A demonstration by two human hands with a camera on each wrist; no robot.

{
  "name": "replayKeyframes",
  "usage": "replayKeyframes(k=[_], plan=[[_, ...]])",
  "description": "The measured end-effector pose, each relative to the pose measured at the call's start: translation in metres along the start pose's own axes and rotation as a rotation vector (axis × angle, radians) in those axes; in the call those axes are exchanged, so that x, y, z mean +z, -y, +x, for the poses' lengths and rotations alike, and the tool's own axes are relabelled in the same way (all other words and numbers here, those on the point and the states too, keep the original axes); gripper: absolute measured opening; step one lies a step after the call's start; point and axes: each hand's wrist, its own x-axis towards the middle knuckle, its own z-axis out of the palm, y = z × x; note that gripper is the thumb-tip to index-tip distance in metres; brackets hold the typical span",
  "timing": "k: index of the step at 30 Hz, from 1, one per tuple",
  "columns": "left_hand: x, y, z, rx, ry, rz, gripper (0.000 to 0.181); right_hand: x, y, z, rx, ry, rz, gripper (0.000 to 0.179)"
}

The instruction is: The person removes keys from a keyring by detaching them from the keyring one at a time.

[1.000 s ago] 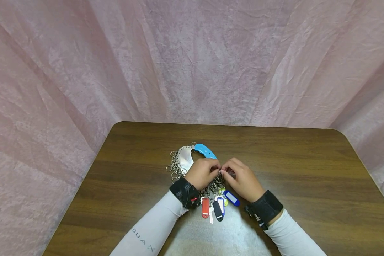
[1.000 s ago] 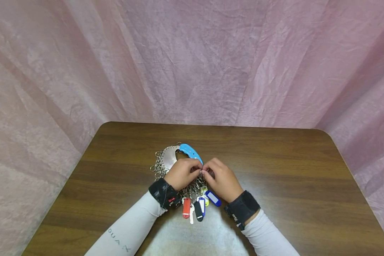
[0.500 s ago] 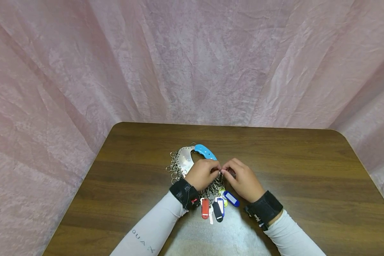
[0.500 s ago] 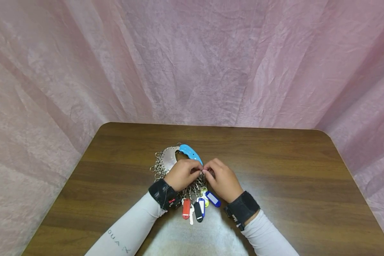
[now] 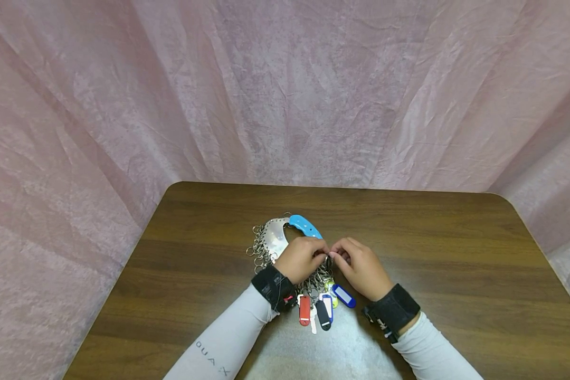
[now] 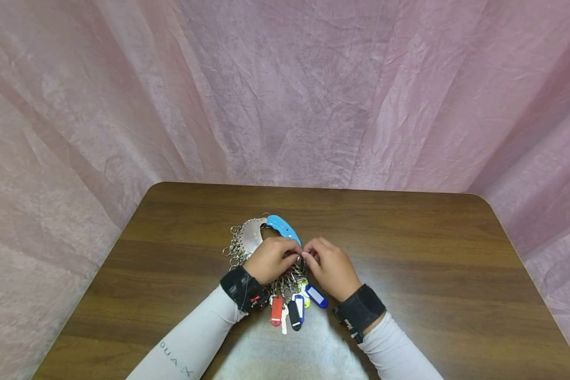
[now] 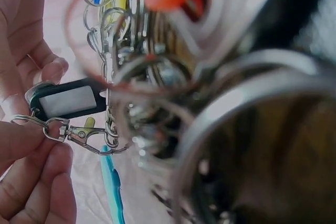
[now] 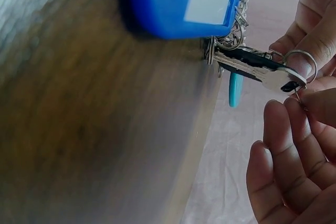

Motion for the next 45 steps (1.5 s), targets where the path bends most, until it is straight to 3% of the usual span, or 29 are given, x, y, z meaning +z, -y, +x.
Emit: replayKeyframes(k=[4, 21, 29, 34, 39, 45], plan=[[0.0, 0.0, 0.0, -0.001, -0.012, 0.003, 0.006, 0.0, 0.001, 0.0, 0.0, -0.002, -0.002, 0.004], [-0.003, 0.007, 0.001, -0.106, -0.048, -0.009, 0.006, -0.006, -0.003, 0.002, 0.019, -0.024, 0.004, 0.008], [-0.004, 0.008, 0.0, -0.197, -0.049, 0.022, 0.004, -0.02, -0.012, 0.005, 0.014, -0.09, -0.032, 0.01], [-0.004, 0.008, 0.0, -0.241, -0.048, 0.044, 0.005, -0.034, -0.02, 0.007, 0.039, -0.136, -0.071, 0.003], [-0.005, 0.011, 0.0, -0.29, -0.072, 0.056, 0.004, -0.047, -0.028, 0.009, 0.065, -0.165, -0.092, 0.004], [-0.005, 0.015, -0.001, -0.35, -0.058, 0.077, 0.008, -0.057, -0.04, 0.009, 0.093, -0.2, -0.121, 0.006]])
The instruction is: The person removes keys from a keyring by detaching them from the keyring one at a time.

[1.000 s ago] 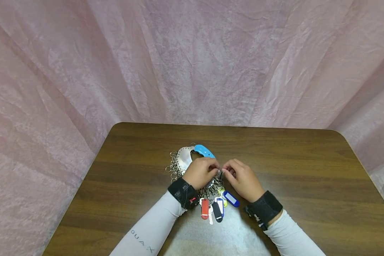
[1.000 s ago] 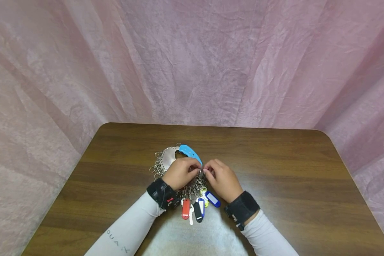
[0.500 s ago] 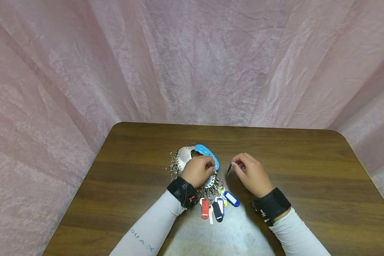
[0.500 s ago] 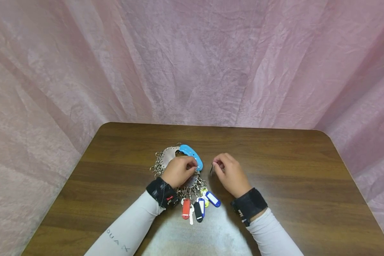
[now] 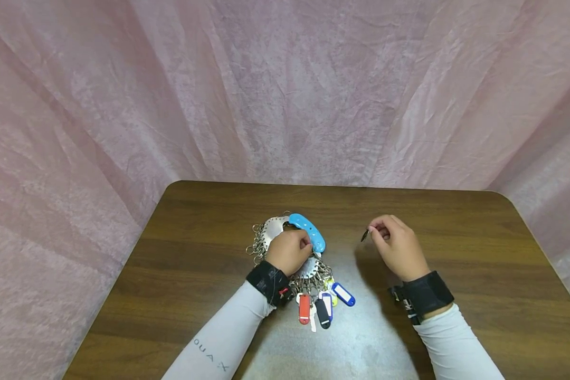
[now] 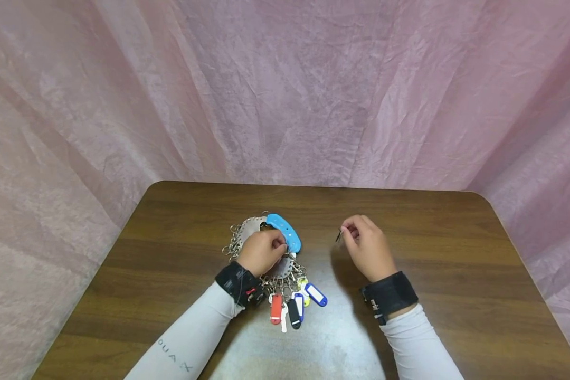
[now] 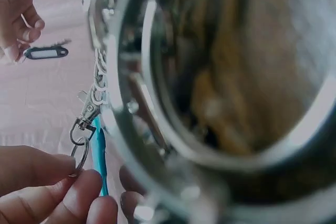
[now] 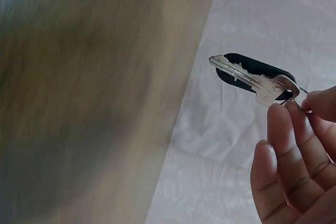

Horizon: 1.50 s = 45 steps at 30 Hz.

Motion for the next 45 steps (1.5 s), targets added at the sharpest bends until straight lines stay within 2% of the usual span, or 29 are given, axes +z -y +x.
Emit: replayKeyframes(k=[7, 16, 21, 25, 31, 34, 38, 45], plan=[[0.0, 0.004, 0.0, -0.036, 0.018, 0.029, 0.011, -0.009, -0.017, 0.003, 0.036, -0.034, -0.035, 0.006], [0.002, 0.006, -0.002, -0.009, 0.047, 0.053, 0.012, -0.019, -0.031, 0.002, 0.123, -0.037, -0.049, 0.006], [-0.004, -0.001, -0.004, 0.011, 0.06, 0.022, 0.012, -0.024, -0.035, 0.005, 0.144, -0.037, -0.056, 0.008], [-0.009, -0.011, -0.008, 0.065, 0.093, 0.038, 0.009, -0.029, -0.039, 0.004, 0.168, -0.041, -0.066, 0.008], [-0.005, -0.018, -0.014, 0.248, 0.199, 0.106, 0.012, -0.034, -0.048, 0.001, 0.218, -0.023, -0.065, 0.011], [0.0, -0.02, -0.016, 0.3, 0.233, 0.122, 0.014, -0.036, -0.053, 0.0, 0.245, -0.005, -0.056, 0.014], [0.003, -0.021, -0.018, 0.292, 0.245, 0.132, 0.013, -0.04, -0.061, -0.001, 0.281, 0.041, -0.032, 0.017], [0.005, -0.023, -0.019, 0.273, 0.267, 0.121, 0.011, -0.044, -0.077, -0.004, 0.365, 0.167, 0.019, 0.022]])
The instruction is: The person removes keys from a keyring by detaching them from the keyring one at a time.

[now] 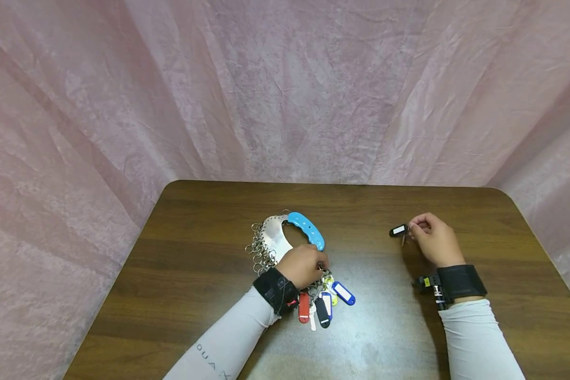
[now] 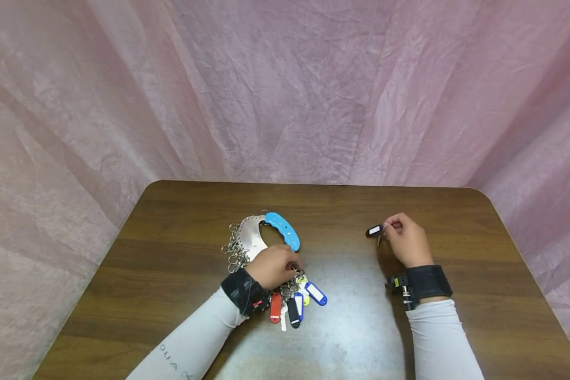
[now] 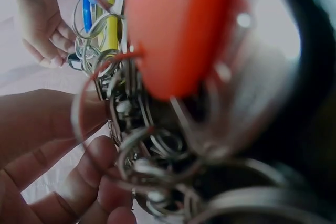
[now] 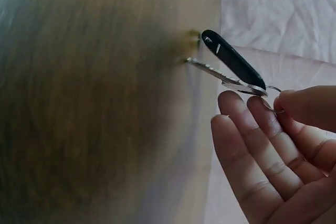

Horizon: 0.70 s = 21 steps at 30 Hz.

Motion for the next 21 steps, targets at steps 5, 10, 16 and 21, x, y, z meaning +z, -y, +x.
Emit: replayKeyframes(k=[5, 10, 16, 21], plan=[[0.001, 0.0, 0.0, 0.005, -0.006, 0.008, 0.007, -0.001, -0.006, 0.0, 0.049, 0.035, -0.013, 0.022], [0.002, 0.001, 0.0, 0.012, -0.006, 0.02, 0.005, 0.0, -0.01, -0.001, 0.065, 0.04, -0.024, 0.022], [0.002, 0.001, -0.001, 0.032, -0.012, 0.027, 0.005, -0.002, -0.013, 0.0, 0.086, 0.084, -0.031, 0.021], [0.002, 0.0, 0.0, 0.046, -0.026, 0.059, 0.005, -0.007, -0.015, 0.0, 0.122, 0.132, -0.067, 0.022]])
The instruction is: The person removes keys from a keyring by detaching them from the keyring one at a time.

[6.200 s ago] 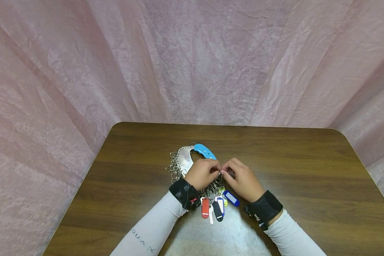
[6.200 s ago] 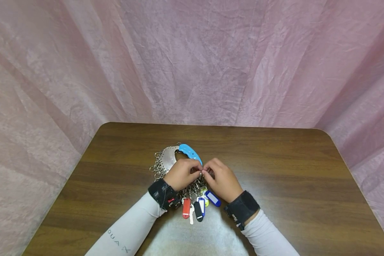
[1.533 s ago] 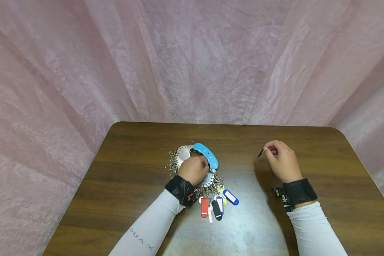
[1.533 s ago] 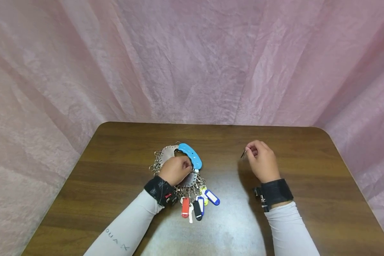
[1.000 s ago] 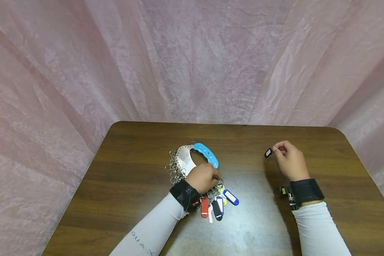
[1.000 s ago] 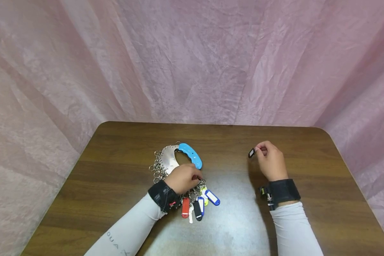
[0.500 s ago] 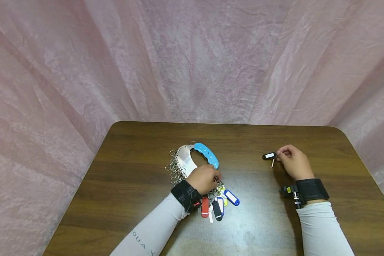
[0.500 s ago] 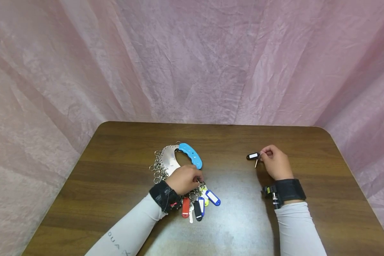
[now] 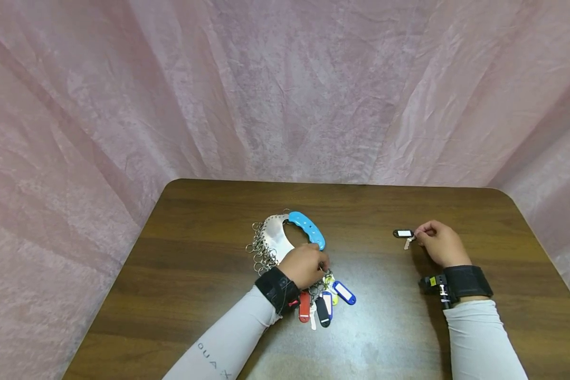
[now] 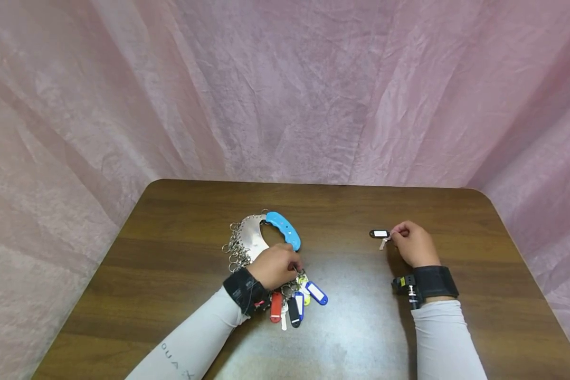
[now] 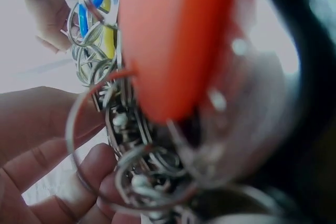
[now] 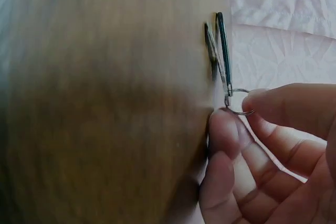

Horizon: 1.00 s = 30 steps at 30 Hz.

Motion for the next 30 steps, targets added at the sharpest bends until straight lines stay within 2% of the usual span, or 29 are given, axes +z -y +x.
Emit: replayKeyframes(k=[6, 13, 21, 25, 30], plan=[[0.001, -0.003, 0.0, 0.0, 0.001, 0.011, 0.007, -0.002, -0.006, -0.003, 0.021, 0.017, -0.053, 0.023], [0.0, -0.004, 0.0, -0.057, -0.007, -0.018, 0.016, -0.003, -0.007, -0.002, 0.007, -0.018, -0.07, 0.033], [0.001, -0.003, 0.0, -0.071, -0.022, -0.009, 0.025, -0.007, 0.011, -0.004, 0.008, -0.051, -0.054, 0.045], [0.001, -0.002, 0.001, -0.062, -0.026, -0.007, 0.026, -0.003, 0.026, -0.007, -0.048, -0.066, -0.036, 0.042], [0.002, -0.002, 0.001, -0.059, -0.027, 0.007, 0.03, 0.009, 0.047, -0.012, -0.168, -0.093, -0.002, 0.031]])
